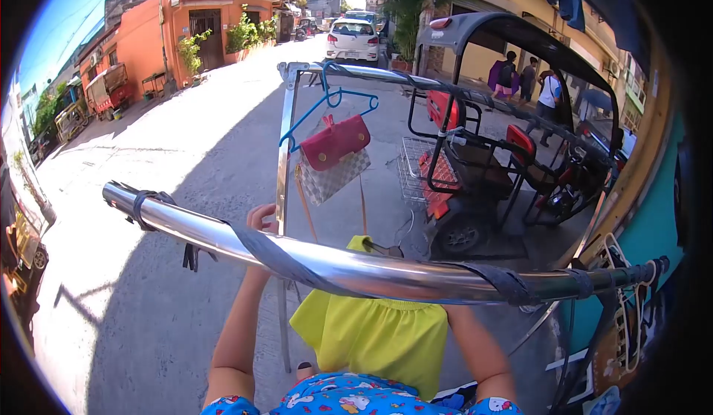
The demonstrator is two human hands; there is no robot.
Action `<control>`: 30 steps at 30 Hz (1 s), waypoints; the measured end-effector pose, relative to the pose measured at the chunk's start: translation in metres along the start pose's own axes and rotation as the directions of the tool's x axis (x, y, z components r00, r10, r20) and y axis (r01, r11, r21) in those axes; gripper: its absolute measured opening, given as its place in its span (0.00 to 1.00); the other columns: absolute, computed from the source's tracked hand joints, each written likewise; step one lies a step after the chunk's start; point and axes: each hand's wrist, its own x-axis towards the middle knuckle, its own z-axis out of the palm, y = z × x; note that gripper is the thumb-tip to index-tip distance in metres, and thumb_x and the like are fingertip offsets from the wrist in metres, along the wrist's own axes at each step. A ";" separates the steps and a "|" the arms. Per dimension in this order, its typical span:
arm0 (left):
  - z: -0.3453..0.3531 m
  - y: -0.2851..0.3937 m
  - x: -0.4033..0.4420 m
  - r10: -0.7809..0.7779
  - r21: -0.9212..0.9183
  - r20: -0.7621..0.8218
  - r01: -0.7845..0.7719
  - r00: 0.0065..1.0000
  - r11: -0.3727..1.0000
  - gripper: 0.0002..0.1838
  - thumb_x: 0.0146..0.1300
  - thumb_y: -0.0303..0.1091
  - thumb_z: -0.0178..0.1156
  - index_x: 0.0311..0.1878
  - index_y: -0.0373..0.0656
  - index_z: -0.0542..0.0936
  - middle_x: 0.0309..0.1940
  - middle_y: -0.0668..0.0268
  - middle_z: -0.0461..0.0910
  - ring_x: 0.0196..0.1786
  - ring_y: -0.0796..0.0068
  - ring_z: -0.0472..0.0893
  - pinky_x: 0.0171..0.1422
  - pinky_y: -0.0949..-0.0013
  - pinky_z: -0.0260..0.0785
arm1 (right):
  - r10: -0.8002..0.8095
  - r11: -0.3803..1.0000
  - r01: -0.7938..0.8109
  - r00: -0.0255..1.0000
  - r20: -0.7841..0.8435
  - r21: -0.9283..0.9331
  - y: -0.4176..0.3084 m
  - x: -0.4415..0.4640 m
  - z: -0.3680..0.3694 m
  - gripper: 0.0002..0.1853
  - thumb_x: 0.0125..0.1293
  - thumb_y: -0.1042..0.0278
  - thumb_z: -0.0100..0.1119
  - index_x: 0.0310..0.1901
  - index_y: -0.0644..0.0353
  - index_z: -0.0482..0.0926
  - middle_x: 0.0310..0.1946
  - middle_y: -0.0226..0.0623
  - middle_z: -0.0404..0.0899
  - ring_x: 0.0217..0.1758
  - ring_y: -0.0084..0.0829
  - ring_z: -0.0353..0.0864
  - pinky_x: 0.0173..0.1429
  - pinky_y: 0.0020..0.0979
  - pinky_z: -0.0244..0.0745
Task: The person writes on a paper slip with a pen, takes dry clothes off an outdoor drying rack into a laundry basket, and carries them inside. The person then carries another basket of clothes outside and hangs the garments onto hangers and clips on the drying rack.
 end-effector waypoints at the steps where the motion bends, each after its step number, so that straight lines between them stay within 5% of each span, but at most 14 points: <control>1: 0.002 0.012 0.017 0.018 0.041 -0.030 -0.016 0.999 0.999 0.18 0.54 0.27 0.52 0.50 0.40 0.68 0.48 0.59 0.67 0.51 0.65 0.69 0.51 0.65 0.63 | 0.003 0.920 -0.004 1.000 -0.003 -0.391 -0.007 0.023 -0.006 0.19 0.56 0.71 0.52 0.49 0.67 0.69 0.39 0.37 0.75 0.42 0.26 0.74 0.50 0.24 0.67; 2: 0.006 0.018 0.034 0.081 0.108 -0.076 -0.073 0.994 0.991 0.19 0.54 0.27 0.52 0.51 0.40 0.67 0.49 0.58 0.67 0.52 0.63 0.69 0.53 0.63 0.62 | 0.007 0.695 -0.009 1.000 -0.006 -0.719 -0.014 0.045 -0.013 0.18 0.55 0.74 0.47 0.49 0.69 0.68 0.37 0.38 0.74 0.41 0.27 0.74 0.47 0.24 0.69; 4: 0.021 0.014 0.077 0.265 0.319 -0.153 -0.206 0.952 0.925 0.21 0.54 0.31 0.53 0.53 0.41 0.66 0.50 0.57 0.66 0.53 0.61 0.68 0.54 0.61 0.61 | 0.124 0.985 -0.127 0.992 -0.033 -0.116 -0.029 0.054 0.017 0.20 0.56 0.77 0.42 0.53 0.68 0.62 0.35 0.38 0.73 0.38 0.25 0.75 0.44 0.25 0.72; 7: 0.043 0.005 0.137 0.286 0.520 -0.165 -0.163 0.944 0.838 0.22 0.55 0.38 0.52 0.53 0.41 0.67 0.48 0.57 0.68 0.53 0.58 0.68 0.55 0.61 0.60 | 0.050 0.994 -0.068 0.977 -0.208 -0.083 -0.043 0.062 0.052 0.20 0.54 0.79 0.42 0.51 0.67 0.63 0.31 0.36 0.71 0.33 0.23 0.73 0.39 0.22 0.72; 10: 0.053 -0.017 0.184 -0.165 0.457 0.092 0.106 0.982 0.883 0.24 0.55 0.43 0.51 0.53 0.40 0.69 0.43 0.57 0.72 0.49 0.60 0.71 0.53 0.63 0.61 | -0.111 0.991 0.091 0.970 -0.218 -0.098 -0.045 0.066 0.049 0.23 0.53 0.80 0.41 0.54 0.67 0.62 0.33 0.36 0.70 0.35 0.23 0.72 0.41 0.22 0.71; 13: 0.063 -0.034 0.211 -0.416 0.108 0.453 0.415 0.788 0.904 0.25 0.55 0.45 0.52 0.52 0.38 0.70 0.38 0.59 0.76 0.44 0.64 0.74 0.50 0.64 0.62 | -0.222 0.971 0.192 0.947 -0.234 -0.142 -0.057 0.058 0.041 0.26 0.51 0.81 0.41 0.56 0.67 0.62 0.35 0.36 0.69 0.36 0.23 0.71 0.42 0.21 0.71; 16: 0.086 -0.051 0.219 -0.363 -0.066 0.620 0.506 0.696 0.860 0.22 0.57 0.45 0.50 0.51 0.41 0.70 0.36 0.67 0.77 0.35 0.77 0.74 0.40 0.71 0.62 | -0.299 0.950 0.254 0.906 -0.301 -0.179 -0.077 0.053 0.051 0.25 0.50 0.81 0.41 0.55 0.68 0.63 0.35 0.36 0.69 0.35 0.22 0.71 0.43 0.21 0.71; 18: 0.103 -0.031 0.206 -0.334 -0.278 0.713 0.686 0.616 0.673 0.20 0.58 0.41 0.49 0.51 0.41 0.70 0.33 0.69 0.76 0.35 0.80 0.73 0.37 0.75 0.61 | -0.331 0.941 0.283 0.888 -0.321 -0.187 -0.090 0.056 0.053 0.25 0.50 0.81 0.41 0.54 0.68 0.63 0.33 0.36 0.70 0.34 0.22 0.71 0.42 0.21 0.71; 20: 0.130 -0.029 0.195 -0.239 -0.526 0.704 0.717 0.669 0.458 0.14 0.57 0.30 0.46 0.47 0.38 0.68 0.25 0.70 0.71 0.30 0.79 0.73 0.33 0.77 0.65 | -0.328 0.941 0.272 0.885 -0.332 -0.203 -0.102 0.061 0.053 0.24 0.51 0.81 0.41 0.54 0.67 0.63 0.32 0.36 0.71 0.32 0.22 0.72 0.41 0.22 0.72; 23: 0.164 -0.051 0.194 -0.255 -0.737 0.573 0.626 0.779 0.254 0.09 0.58 0.29 0.46 0.41 0.40 0.69 0.20 0.75 0.65 0.21 0.85 0.67 0.22 0.82 0.59 | -0.309 0.950 0.268 0.885 -0.349 -0.160 -0.110 0.072 0.061 0.24 0.51 0.81 0.41 0.54 0.66 0.63 0.31 0.37 0.71 0.30 0.23 0.73 0.38 0.23 0.73; 27: 0.164 -0.037 0.200 -0.417 -0.772 0.415 0.556 0.808 0.309 0.08 0.56 0.29 0.44 0.39 0.39 0.69 0.19 0.75 0.63 0.15 0.87 0.61 0.17 0.81 0.52 | -0.311 0.949 0.271 0.886 -0.345 -0.159 -0.113 0.082 0.066 0.24 0.53 0.80 0.41 0.55 0.65 0.62 0.29 0.37 0.72 0.28 0.24 0.73 0.36 0.24 0.74; 30: 0.157 -0.038 0.208 -0.389 -0.793 0.361 0.498 0.848 0.350 0.09 0.55 0.29 0.43 0.39 0.39 0.69 0.19 0.74 0.63 0.16 0.86 0.61 0.16 0.80 0.51 | -0.313 0.949 0.283 0.883 -0.351 -0.137 -0.108 0.094 0.074 0.24 0.52 0.81 0.41 0.54 0.65 0.63 0.28 0.37 0.71 0.28 0.24 0.73 0.35 0.25 0.74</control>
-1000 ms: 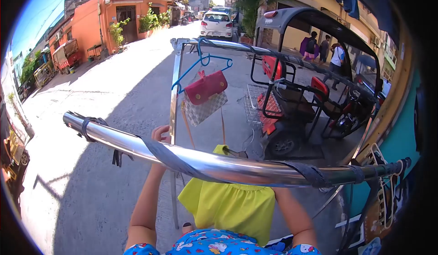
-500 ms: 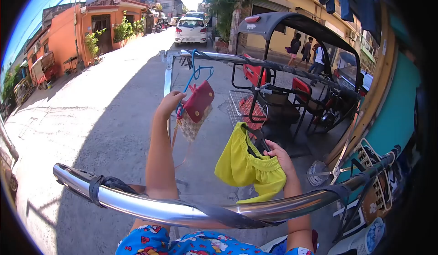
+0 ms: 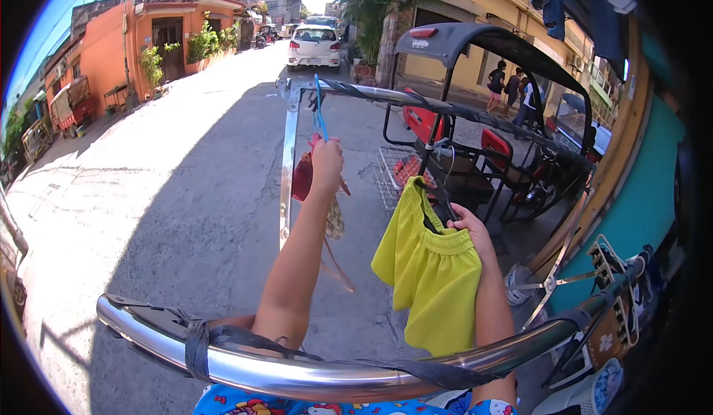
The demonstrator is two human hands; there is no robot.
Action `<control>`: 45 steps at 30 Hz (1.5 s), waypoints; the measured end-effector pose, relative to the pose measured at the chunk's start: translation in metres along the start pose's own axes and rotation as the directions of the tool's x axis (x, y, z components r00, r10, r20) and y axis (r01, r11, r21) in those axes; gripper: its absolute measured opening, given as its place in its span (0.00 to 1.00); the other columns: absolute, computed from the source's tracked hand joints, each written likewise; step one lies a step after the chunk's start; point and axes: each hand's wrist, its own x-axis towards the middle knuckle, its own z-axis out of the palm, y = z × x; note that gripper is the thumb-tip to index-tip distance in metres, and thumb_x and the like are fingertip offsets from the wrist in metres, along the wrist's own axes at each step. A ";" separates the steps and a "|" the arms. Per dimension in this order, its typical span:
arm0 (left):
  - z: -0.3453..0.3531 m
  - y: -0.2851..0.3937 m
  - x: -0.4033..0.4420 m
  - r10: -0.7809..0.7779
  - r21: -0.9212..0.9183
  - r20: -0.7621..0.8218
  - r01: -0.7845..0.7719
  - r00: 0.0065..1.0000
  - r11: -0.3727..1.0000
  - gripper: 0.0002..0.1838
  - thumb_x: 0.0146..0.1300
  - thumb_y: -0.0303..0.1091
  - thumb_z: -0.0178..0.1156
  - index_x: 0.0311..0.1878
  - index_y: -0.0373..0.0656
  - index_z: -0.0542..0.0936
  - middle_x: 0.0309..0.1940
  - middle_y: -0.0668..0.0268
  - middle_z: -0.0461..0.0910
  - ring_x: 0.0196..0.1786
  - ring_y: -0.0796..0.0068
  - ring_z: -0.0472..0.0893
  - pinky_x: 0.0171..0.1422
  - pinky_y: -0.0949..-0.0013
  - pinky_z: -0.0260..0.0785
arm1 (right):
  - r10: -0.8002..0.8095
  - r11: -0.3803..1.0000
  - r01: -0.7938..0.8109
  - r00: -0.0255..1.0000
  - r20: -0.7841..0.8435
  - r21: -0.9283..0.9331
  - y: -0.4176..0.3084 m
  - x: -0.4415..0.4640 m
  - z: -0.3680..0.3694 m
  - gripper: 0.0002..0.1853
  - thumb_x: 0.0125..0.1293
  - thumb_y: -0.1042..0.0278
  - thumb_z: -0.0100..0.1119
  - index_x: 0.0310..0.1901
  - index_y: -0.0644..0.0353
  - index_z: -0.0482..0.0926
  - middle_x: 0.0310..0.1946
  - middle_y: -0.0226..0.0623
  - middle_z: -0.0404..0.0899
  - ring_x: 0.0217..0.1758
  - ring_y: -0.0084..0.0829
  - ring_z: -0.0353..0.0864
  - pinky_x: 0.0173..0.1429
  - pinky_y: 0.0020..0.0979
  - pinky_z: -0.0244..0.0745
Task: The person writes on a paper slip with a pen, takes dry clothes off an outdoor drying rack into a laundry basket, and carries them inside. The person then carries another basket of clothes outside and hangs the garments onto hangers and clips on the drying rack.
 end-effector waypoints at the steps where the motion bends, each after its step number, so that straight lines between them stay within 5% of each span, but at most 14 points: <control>1: -0.002 0.008 -0.001 -0.026 0.049 -0.015 0.027 1.000 0.998 0.10 0.54 0.29 0.43 0.39 0.39 0.69 0.18 0.74 0.63 0.15 0.86 0.61 0.16 0.79 0.50 | 0.001 1.000 -0.001 1.000 -0.004 0.010 0.001 0.003 0.004 0.23 0.52 0.81 0.41 0.54 0.65 0.63 0.28 0.37 0.71 0.27 0.24 0.73 0.35 0.25 0.74; 8: -0.023 0.038 0.002 -0.095 0.017 -0.109 0.098 0.989 0.995 0.06 0.57 0.28 0.44 0.37 0.43 0.69 0.16 0.77 0.63 0.12 0.89 0.57 0.12 0.84 0.46 | -0.013 0.999 0.005 0.989 0.145 0.049 0.022 0.048 0.015 0.23 0.51 0.82 0.42 0.53 0.67 0.64 0.34 0.41 0.74 0.33 0.28 0.77 0.37 0.26 0.74; 14: -0.014 0.034 -0.011 -0.091 0.098 -0.095 0.101 0.991 0.990 0.08 0.57 0.29 0.45 0.40 0.44 0.69 0.19 0.75 0.67 0.18 0.88 0.64 0.19 0.84 0.56 | -0.220 0.965 0.232 0.970 0.106 -0.121 0.022 0.102 0.094 0.20 0.50 0.78 0.45 0.48 0.66 0.69 0.22 0.35 0.71 0.20 0.24 0.72 0.24 0.23 0.67; 18: -0.011 0.039 -0.019 -0.057 0.257 -0.115 0.085 0.992 0.963 0.16 0.56 0.31 0.47 0.50 0.43 0.67 0.26 0.71 0.73 0.25 0.85 0.71 0.27 0.80 0.63 | -0.254 0.963 0.265 0.953 0.163 -0.047 0.024 0.141 0.142 0.20 0.50 0.75 0.45 0.48 0.66 0.69 0.21 0.37 0.71 0.18 0.25 0.71 0.20 0.24 0.66; 25: -0.013 0.042 -0.029 0.010 0.323 -0.127 0.031 0.992 0.946 0.28 0.55 0.34 0.51 0.59 0.40 0.59 0.39 0.64 0.74 0.37 0.79 0.74 0.37 0.75 0.67 | -0.329 0.926 0.348 0.934 0.138 -0.147 0.048 0.195 0.178 0.17 0.46 0.74 0.47 0.41 0.68 0.74 0.26 0.37 0.73 0.28 0.27 0.72 0.33 0.24 0.66; 28: -0.016 0.040 -0.031 0.018 0.306 -0.113 0.018 0.993 0.952 0.29 0.54 0.34 0.52 0.60 0.39 0.58 0.40 0.64 0.74 0.39 0.78 0.74 0.38 0.75 0.67 | -0.296 0.911 0.324 0.944 0.145 -0.255 0.063 0.206 0.168 0.17 0.47 0.74 0.46 0.40 0.68 0.76 0.29 0.39 0.74 0.30 0.26 0.72 0.35 0.23 0.66; 37: -0.022 0.027 -0.035 0.118 0.247 -0.116 -0.087 0.986 0.965 0.27 0.56 0.31 0.50 0.59 0.38 0.58 0.41 0.64 0.73 0.39 0.78 0.74 0.40 0.75 0.66 | -0.243 0.949 0.267 0.959 0.146 -0.170 0.072 0.210 0.170 0.11 0.48 0.73 0.46 0.32 0.66 0.76 0.24 0.32 0.72 0.27 0.25 0.70 0.31 0.24 0.64; 40: -0.022 0.029 -0.039 0.136 0.221 -0.138 -0.104 0.981 0.970 0.26 0.57 0.31 0.50 0.59 0.37 0.58 0.41 0.64 0.72 0.40 0.78 0.74 0.42 0.74 0.66 | -0.318 0.889 0.366 0.926 0.205 -0.274 0.079 0.219 0.169 0.14 0.49 0.72 0.46 0.37 0.65 0.76 0.25 0.33 0.73 0.27 0.24 0.70 0.31 0.24 0.65; 43: -0.024 0.026 -0.041 0.179 0.242 -0.138 -0.142 0.974 0.960 0.26 0.57 0.30 0.49 0.59 0.35 0.57 0.44 0.62 0.70 0.44 0.76 0.72 0.47 0.73 0.64 | -0.266 0.923 0.298 0.951 0.158 -0.244 0.073 0.205 0.167 0.13 0.53 0.68 0.46 0.38 0.62 0.75 0.23 0.32 0.71 0.24 0.23 0.69 0.28 0.25 0.65; 45: -0.033 0.021 -0.039 0.233 0.280 -0.138 -0.187 0.963 0.942 0.25 0.57 0.28 0.49 0.58 0.33 0.57 0.47 0.58 0.68 0.49 0.72 0.70 0.53 0.72 0.62 | -0.116 0.908 0.143 0.989 0.093 -0.394 0.049 0.167 0.171 0.21 0.54 0.59 0.49 0.49 0.58 0.70 0.28 0.32 0.71 0.27 0.22 0.68 0.30 0.25 0.64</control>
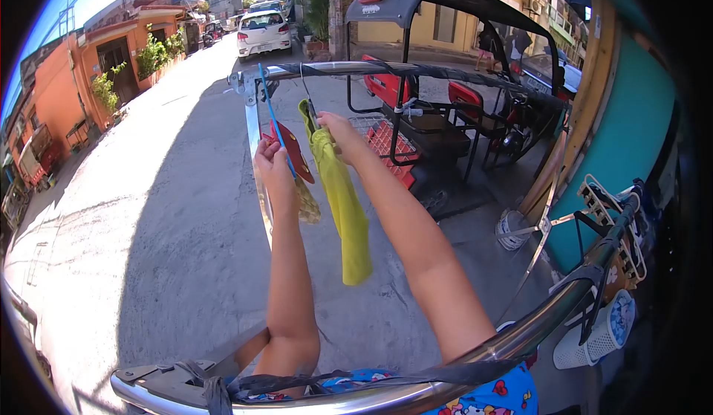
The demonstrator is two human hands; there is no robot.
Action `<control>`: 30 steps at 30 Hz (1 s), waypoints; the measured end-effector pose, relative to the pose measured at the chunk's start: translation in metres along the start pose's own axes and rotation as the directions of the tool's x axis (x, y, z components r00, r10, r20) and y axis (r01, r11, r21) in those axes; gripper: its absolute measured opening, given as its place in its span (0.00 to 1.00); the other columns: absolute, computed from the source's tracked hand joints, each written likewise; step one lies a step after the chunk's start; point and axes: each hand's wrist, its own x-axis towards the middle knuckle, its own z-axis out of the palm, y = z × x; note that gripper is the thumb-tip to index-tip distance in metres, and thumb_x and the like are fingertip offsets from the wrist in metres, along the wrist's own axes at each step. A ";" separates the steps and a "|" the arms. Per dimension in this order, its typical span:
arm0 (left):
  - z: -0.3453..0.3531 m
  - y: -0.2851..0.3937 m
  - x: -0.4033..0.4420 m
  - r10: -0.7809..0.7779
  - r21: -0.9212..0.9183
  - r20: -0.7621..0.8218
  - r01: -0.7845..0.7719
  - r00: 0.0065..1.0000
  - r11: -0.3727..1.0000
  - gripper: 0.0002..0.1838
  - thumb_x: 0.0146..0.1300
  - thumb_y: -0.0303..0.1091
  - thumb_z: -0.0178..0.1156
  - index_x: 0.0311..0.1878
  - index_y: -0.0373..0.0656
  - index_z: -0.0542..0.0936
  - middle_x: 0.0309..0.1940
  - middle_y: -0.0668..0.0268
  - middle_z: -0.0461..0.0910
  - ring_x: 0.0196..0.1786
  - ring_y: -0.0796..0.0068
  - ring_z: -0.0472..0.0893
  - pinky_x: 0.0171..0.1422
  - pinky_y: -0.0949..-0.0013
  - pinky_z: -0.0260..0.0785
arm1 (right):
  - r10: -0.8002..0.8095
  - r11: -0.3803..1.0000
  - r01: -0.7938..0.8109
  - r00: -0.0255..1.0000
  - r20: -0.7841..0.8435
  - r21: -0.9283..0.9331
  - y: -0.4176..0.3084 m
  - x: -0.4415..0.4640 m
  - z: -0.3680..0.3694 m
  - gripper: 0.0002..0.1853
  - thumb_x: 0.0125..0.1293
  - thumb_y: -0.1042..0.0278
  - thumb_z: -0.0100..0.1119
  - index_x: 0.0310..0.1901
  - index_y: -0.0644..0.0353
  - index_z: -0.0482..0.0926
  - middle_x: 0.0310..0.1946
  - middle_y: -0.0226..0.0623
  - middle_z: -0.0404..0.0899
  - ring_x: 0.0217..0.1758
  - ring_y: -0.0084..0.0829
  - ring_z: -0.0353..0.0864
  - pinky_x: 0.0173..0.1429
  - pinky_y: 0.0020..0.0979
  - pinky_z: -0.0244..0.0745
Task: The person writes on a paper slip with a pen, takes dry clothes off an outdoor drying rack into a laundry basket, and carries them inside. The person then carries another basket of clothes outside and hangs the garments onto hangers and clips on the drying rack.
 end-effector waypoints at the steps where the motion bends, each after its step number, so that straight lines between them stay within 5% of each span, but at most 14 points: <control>1: -0.001 0.005 -0.003 0.008 0.053 -0.023 -0.007 1.000 0.999 0.27 0.57 0.27 0.50 0.59 0.31 0.56 0.50 0.55 0.66 0.53 0.68 0.68 0.57 0.70 0.59 | 0.088 0.994 -0.089 0.996 -0.031 -0.061 -0.008 -0.016 -0.009 0.26 0.54 0.55 0.50 0.54 0.56 0.67 0.31 0.32 0.71 0.28 0.22 0.67 0.31 0.25 0.64; 4: 0.003 0.019 -0.025 0.255 0.216 -0.100 -0.229 0.962 0.949 0.26 0.57 0.27 0.48 0.58 0.29 0.57 0.54 0.50 0.60 0.57 0.62 0.64 0.60 0.66 0.56 | -0.011 0.999 0.001 0.977 -0.213 -0.047 0.033 -0.029 -0.048 0.22 0.54 0.51 0.50 0.48 0.53 0.70 0.31 0.28 0.70 0.27 0.21 0.66 0.26 0.25 0.63; 6: -0.001 0.017 -0.043 0.520 0.516 -0.043 -0.427 0.853 0.743 0.24 0.57 0.28 0.47 0.57 0.29 0.58 0.53 0.50 0.60 0.56 0.59 0.63 0.60 0.64 0.54 | -0.033 0.999 0.048 0.910 -0.414 0.026 0.081 -0.056 -0.075 0.14 0.54 0.62 0.48 0.43 0.55 0.71 0.27 0.27 0.71 0.22 0.21 0.66 0.21 0.24 0.62; 9: 0.005 0.018 -0.107 0.684 0.517 0.090 -0.621 0.724 0.590 0.24 0.59 0.30 0.49 0.57 0.32 0.59 0.54 0.53 0.59 0.56 0.59 0.62 0.61 0.60 0.53 | 0.092 0.996 -0.089 0.820 -0.565 0.033 0.193 -0.119 -0.121 0.14 0.51 0.69 0.47 0.41 0.56 0.72 0.26 0.30 0.72 0.23 0.21 0.68 0.21 0.24 0.64; 11: -0.004 -0.017 -0.153 0.644 0.404 0.275 -0.694 0.714 0.596 0.23 0.59 0.29 0.51 0.56 0.34 0.59 0.56 0.54 0.57 0.58 0.60 0.61 0.61 0.57 0.52 | 0.304 0.951 -0.283 0.801 -0.516 0.122 0.228 -0.202 -0.152 0.13 0.53 0.68 0.47 0.41 0.56 0.72 0.26 0.30 0.73 0.22 0.21 0.68 0.19 0.25 0.63; 12: -0.017 -0.044 -0.180 0.505 0.331 0.416 -0.643 0.756 0.691 0.22 0.59 0.28 0.50 0.56 0.35 0.59 0.56 0.55 0.58 0.59 0.60 0.60 0.61 0.56 0.52 | 0.370 0.928 -0.341 0.814 -0.447 0.146 0.243 -0.249 -0.169 0.12 0.54 0.67 0.47 0.41 0.55 0.72 0.26 0.31 0.73 0.22 0.21 0.69 0.19 0.26 0.63; 13: -0.011 -0.040 -0.218 0.521 0.331 0.568 -0.756 0.637 0.565 0.22 0.60 0.27 0.49 0.57 0.36 0.58 0.57 0.55 0.58 0.60 0.59 0.60 0.61 0.56 0.53 | 0.428 0.900 -0.412 0.770 -0.473 0.142 0.260 -0.298 -0.185 0.11 0.54 0.66 0.47 0.40 0.55 0.73 0.24 0.30 0.73 0.21 0.21 0.68 0.19 0.26 0.62; 14: -0.011 -0.052 -0.247 0.465 0.202 0.710 -0.785 0.529 0.585 0.21 0.59 0.22 0.47 0.56 0.36 0.60 0.55 0.53 0.60 0.57 0.57 0.63 0.58 0.57 0.56 | 0.481 0.866 -0.480 0.727 -0.490 0.138 0.281 -0.345 -0.198 0.11 0.54 0.66 0.48 0.39 0.55 0.73 0.23 0.29 0.73 0.21 0.21 0.68 0.20 0.26 0.62; 16: -0.025 -0.083 -0.317 0.071 0.221 0.885 -0.550 0.460 0.806 0.20 0.55 0.18 0.44 0.53 0.37 0.64 0.53 0.53 0.62 0.55 0.58 0.65 0.54 0.61 0.60 | 0.568 0.790 -0.598 0.628 -0.532 0.137 0.326 -0.456 -0.224 0.09 0.55 0.63 0.49 0.36 0.53 0.75 0.22 0.27 0.74 0.19 0.21 0.68 0.19 0.24 0.62; 20: -0.072 -0.148 -0.453 -0.450 0.500 0.861 -0.235 0.236 0.834 0.19 0.46 0.13 0.43 0.44 0.38 0.70 0.45 0.57 0.70 0.49 0.64 0.71 0.49 0.67 0.63 | 0.704 0.621 -0.729 0.357 -0.615 0.288 0.361 -0.685 -0.253 0.12 0.55 0.61 0.51 0.38 0.57 0.75 0.23 0.31 0.76 0.21 0.25 0.72 0.22 0.27 0.66; 23: -0.086 -0.172 -0.551 -0.683 0.690 0.707 0.031 0.184 0.723 0.17 0.45 0.16 0.44 0.42 0.36 0.71 0.38 0.58 0.72 0.44 0.65 0.74 0.49 0.67 0.64 | 0.757 0.598 -0.489 0.083 -0.648 0.635 0.359 -0.814 -0.260 0.11 0.55 0.69 0.45 0.40 0.55 0.73 0.23 0.32 0.73 0.18 0.22 0.67 0.20 0.26 0.64; 25: -0.078 -0.183 -0.595 -0.651 0.648 0.759 -0.073 -0.017 0.758 0.16 0.48 0.18 0.45 0.42 0.36 0.72 0.39 0.55 0.72 0.43 0.64 0.75 0.48 0.66 0.66 | 0.692 0.576 -0.518 -0.100 -0.714 0.632 0.367 -0.870 -0.271 0.10 0.55 0.70 0.44 0.39 0.54 0.73 0.24 0.32 0.73 0.18 0.21 0.66 0.19 0.26 0.62; 28: -0.046 -0.199 -0.641 -0.692 0.682 0.700 -0.120 -0.175 0.721 0.13 0.52 0.24 0.50 0.43 0.38 0.73 0.40 0.54 0.74 0.44 0.61 0.75 0.49 0.65 0.66 | 0.735 0.565 -0.370 -0.181 -0.654 0.737 0.346 -0.898 -0.287 0.09 0.55 0.69 0.46 0.38 0.53 0.73 0.25 0.31 0.73 0.20 0.21 0.67 0.20 0.25 0.62; 30: -0.025 -0.208 -0.661 -0.726 0.713 0.653 -0.148 -0.216 0.686 0.13 0.52 0.26 0.52 0.43 0.38 0.74 0.40 0.54 0.74 0.44 0.59 0.75 0.49 0.65 0.66 | 0.763 0.552 -0.379 -0.129 -0.633 0.743 0.339 -0.903 -0.298 0.09 0.55 0.68 0.46 0.39 0.53 0.73 0.25 0.31 0.73 0.21 0.21 0.68 0.21 0.25 0.62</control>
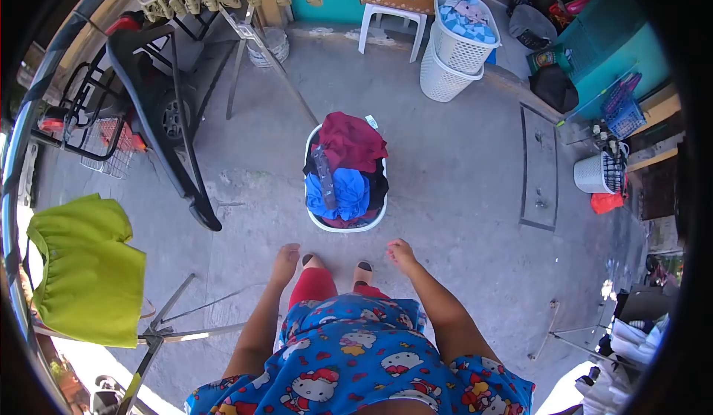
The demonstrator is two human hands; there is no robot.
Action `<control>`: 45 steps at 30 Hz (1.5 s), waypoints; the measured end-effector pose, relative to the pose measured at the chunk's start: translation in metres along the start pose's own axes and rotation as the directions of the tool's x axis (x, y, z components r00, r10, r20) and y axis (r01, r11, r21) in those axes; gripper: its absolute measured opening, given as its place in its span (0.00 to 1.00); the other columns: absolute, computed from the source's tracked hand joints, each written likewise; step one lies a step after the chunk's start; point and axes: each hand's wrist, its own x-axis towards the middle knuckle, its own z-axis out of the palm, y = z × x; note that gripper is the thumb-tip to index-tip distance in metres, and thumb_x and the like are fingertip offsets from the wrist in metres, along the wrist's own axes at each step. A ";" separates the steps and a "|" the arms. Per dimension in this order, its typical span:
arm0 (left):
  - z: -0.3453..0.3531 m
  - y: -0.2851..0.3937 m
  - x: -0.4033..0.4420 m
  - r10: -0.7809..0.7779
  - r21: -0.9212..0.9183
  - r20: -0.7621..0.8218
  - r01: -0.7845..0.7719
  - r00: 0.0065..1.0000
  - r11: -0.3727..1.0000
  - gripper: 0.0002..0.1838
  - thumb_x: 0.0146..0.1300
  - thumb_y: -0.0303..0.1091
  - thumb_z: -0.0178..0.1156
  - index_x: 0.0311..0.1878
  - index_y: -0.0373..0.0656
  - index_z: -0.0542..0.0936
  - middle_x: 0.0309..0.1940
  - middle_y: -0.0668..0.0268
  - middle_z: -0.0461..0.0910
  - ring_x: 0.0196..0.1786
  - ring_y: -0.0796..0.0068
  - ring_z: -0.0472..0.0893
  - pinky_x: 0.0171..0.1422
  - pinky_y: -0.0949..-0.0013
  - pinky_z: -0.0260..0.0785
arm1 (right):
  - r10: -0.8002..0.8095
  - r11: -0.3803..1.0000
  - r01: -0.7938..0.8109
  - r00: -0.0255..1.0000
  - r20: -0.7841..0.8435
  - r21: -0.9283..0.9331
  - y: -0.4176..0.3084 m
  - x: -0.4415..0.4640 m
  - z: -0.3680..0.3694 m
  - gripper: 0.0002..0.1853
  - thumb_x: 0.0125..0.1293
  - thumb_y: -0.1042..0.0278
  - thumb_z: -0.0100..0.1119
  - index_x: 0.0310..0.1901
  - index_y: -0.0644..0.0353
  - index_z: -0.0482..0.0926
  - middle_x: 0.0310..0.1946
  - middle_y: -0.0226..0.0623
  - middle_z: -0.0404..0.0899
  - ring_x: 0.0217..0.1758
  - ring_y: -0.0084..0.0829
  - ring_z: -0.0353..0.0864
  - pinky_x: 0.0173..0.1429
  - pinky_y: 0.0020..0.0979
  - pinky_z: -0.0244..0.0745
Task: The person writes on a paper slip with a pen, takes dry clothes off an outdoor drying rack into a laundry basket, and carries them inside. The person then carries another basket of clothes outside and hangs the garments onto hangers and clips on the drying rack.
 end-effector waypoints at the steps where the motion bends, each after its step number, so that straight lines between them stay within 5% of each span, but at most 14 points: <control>1: 0.007 0.000 0.018 -0.024 -0.010 0.006 0.024 1.000 1.000 0.13 0.52 0.27 0.52 0.42 0.38 0.74 0.40 0.54 0.74 0.44 0.58 0.75 0.50 0.65 0.66 | 0.000 1.000 0.000 1.000 0.030 -0.002 -0.005 0.006 -0.002 0.09 0.55 0.68 0.47 0.39 0.52 0.73 0.25 0.30 0.73 0.21 0.21 0.68 0.21 0.25 0.63; 12: 0.066 0.053 0.155 0.008 0.166 0.022 -0.012 1.000 0.986 0.14 0.48 0.30 0.53 0.40 0.38 0.75 0.39 0.50 0.75 0.47 0.52 0.72 0.53 0.60 0.64 | -0.025 0.999 0.024 1.000 -0.017 -0.045 -0.034 0.028 -0.074 0.11 0.57 0.64 0.49 0.42 0.53 0.72 0.27 0.32 0.75 0.24 0.23 0.71 0.24 0.26 0.66; 19: 0.102 0.055 0.187 -0.018 0.299 0.037 0.006 0.999 0.954 0.14 0.50 0.31 0.50 0.42 0.44 0.75 0.44 0.53 0.72 0.49 0.51 0.70 0.54 0.58 0.63 | 0.172 0.947 -0.103 0.962 -0.212 0.304 -0.023 0.064 -0.132 0.11 0.57 0.63 0.47 0.42 0.51 0.70 0.28 0.35 0.75 0.25 0.29 0.73 0.24 0.30 0.66; 23: 0.131 0.188 0.166 0.348 -0.099 -0.221 -0.376 0.911 0.921 0.10 0.53 0.20 0.48 0.41 0.39 0.71 0.38 0.56 0.73 0.41 0.59 0.75 0.48 0.66 0.67 | 0.058 0.989 -0.090 0.967 0.250 0.118 -0.082 0.070 -0.123 0.11 0.58 0.62 0.50 0.42 0.53 0.71 0.34 0.35 0.77 0.34 0.29 0.75 0.37 0.29 0.69; 26: 0.172 0.340 0.132 0.550 -0.430 -0.028 -0.506 0.835 0.748 0.16 0.53 0.15 0.43 0.46 0.39 0.69 0.38 0.61 0.71 0.41 0.72 0.74 0.47 0.72 0.66 | -0.001 0.995 -0.073 0.687 0.727 0.071 -0.196 0.010 -0.064 0.15 0.62 0.61 0.49 0.48 0.58 0.70 0.43 0.33 0.73 0.45 0.25 0.73 0.47 0.28 0.68; 27: 0.192 0.381 0.123 0.696 -0.460 -0.011 -0.622 0.718 0.634 0.15 0.54 0.16 0.44 0.45 0.39 0.69 0.39 0.62 0.70 0.41 0.72 0.74 0.47 0.72 0.66 | -0.097 0.995 0.023 0.364 0.926 0.095 -0.223 -0.008 -0.052 0.14 0.62 0.61 0.49 0.46 0.58 0.70 0.44 0.30 0.72 0.48 0.22 0.70 0.47 0.25 0.67; 29: 0.221 0.453 0.098 0.838 -0.549 0.052 -0.685 0.544 0.479 0.14 0.54 0.18 0.45 0.44 0.39 0.69 0.38 0.62 0.70 0.41 0.69 0.74 0.45 0.71 0.67 | -0.096 0.990 0.112 0.050 0.994 0.090 -0.269 -0.058 -0.043 0.10 0.62 0.65 0.49 0.43 0.59 0.70 0.41 0.31 0.72 0.46 0.21 0.70 0.47 0.23 0.66; 32: 0.242 0.502 0.073 0.942 -0.606 0.099 -0.731 0.322 0.314 0.13 0.53 0.19 0.46 0.43 0.39 0.69 0.38 0.61 0.69 0.41 0.65 0.73 0.44 0.69 0.67 | 0.122 0.989 0.095 -0.081 0.989 -0.114 -0.296 -0.079 -0.064 0.06 0.59 0.71 0.50 0.37 0.62 0.71 0.39 0.32 0.71 0.46 0.21 0.68 0.50 0.22 0.63; 35: 0.246 0.495 0.068 0.958 -0.534 0.062 -0.801 0.281 0.270 0.13 0.52 0.18 0.46 0.43 0.39 0.69 0.37 0.60 0.70 0.41 0.63 0.73 0.43 0.68 0.67 | 0.130 0.987 0.104 -0.085 0.988 -0.121 -0.319 -0.078 -0.123 0.05 0.58 0.71 0.50 0.35 0.61 0.71 0.36 0.32 0.71 0.43 0.22 0.70 0.49 0.23 0.64; 37: 0.231 0.472 0.070 0.913 -0.492 0.000 -0.795 0.407 0.355 0.15 0.52 0.17 0.44 0.43 0.38 0.70 0.38 0.58 0.71 0.42 0.63 0.73 0.44 0.67 0.67 | 0.030 0.989 0.146 -0.156 0.987 -0.007 -0.318 -0.045 -0.150 0.06 0.59 0.69 0.49 0.37 0.61 0.70 0.34 0.32 0.72 0.40 0.22 0.70 0.47 0.24 0.65; 39: 0.210 0.435 0.071 0.777 -0.445 -0.088 -0.722 0.624 0.530 0.16 0.50 0.16 0.43 0.42 0.38 0.71 0.37 0.59 0.71 0.41 0.64 0.73 0.44 0.68 0.67 | 0.002 0.983 0.174 0.286 0.958 -0.054 -0.322 -0.023 -0.187 0.06 0.59 0.69 0.48 0.37 0.59 0.70 0.33 0.31 0.72 0.37 0.23 0.71 0.43 0.24 0.65; 41: 0.184 0.390 0.076 0.453 -0.391 -0.235 -0.510 0.860 0.766 0.17 0.48 0.15 0.42 0.41 0.38 0.71 0.35 0.61 0.71 0.39 0.69 0.74 0.43 0.70 0.67 | -0.090 0.990 -0.031 0.625 0.775 0.140 -0.302 0.020 -0.200 0.07 0.59 0.68 0.48 0.38 0.56 0.70 0.33 0.31 0.72 0.34 0.23 0.72 0.38 0.23 0.65; 43: 0.186 0.294 0.108 0.146 -0.358 -0.398 -0.300 0.905 0.884 0.16 0.49 0.17 0.47 0.44 0.38 0.70 0.38 0.60 0.70 0.40 0.69 0.74 0.45 0.71 0.66 | -0.140 0.988 0.095 0.886 0.443 0.122 -0.284 0.047 -0.211 0.06 0.58 0.67 0.48 0.38 0.54 0.70 0.32 0.30 0.73 0.31 0.22 0.72 0.34 0.22 0.64; 45: 0.178 0.206 0.132 0.002 0.010 -0.596 0.005 0.803 1.000 0.18 0.48 0.21 0.52 0.46 0.38 0.68 0.41 0.56 0.69 0.43 0.61 0.73 0.47 0.65 0.67 | -0.098 0.985 0.042 0.937 0.336 0.170 -0.267 0.072 -0.226 0.06 0.58 0.68 0.48 0.38 0.53 0.70 0.31 0.30 0.74 0.30 0.21 0.71 0.34 0.22 0.64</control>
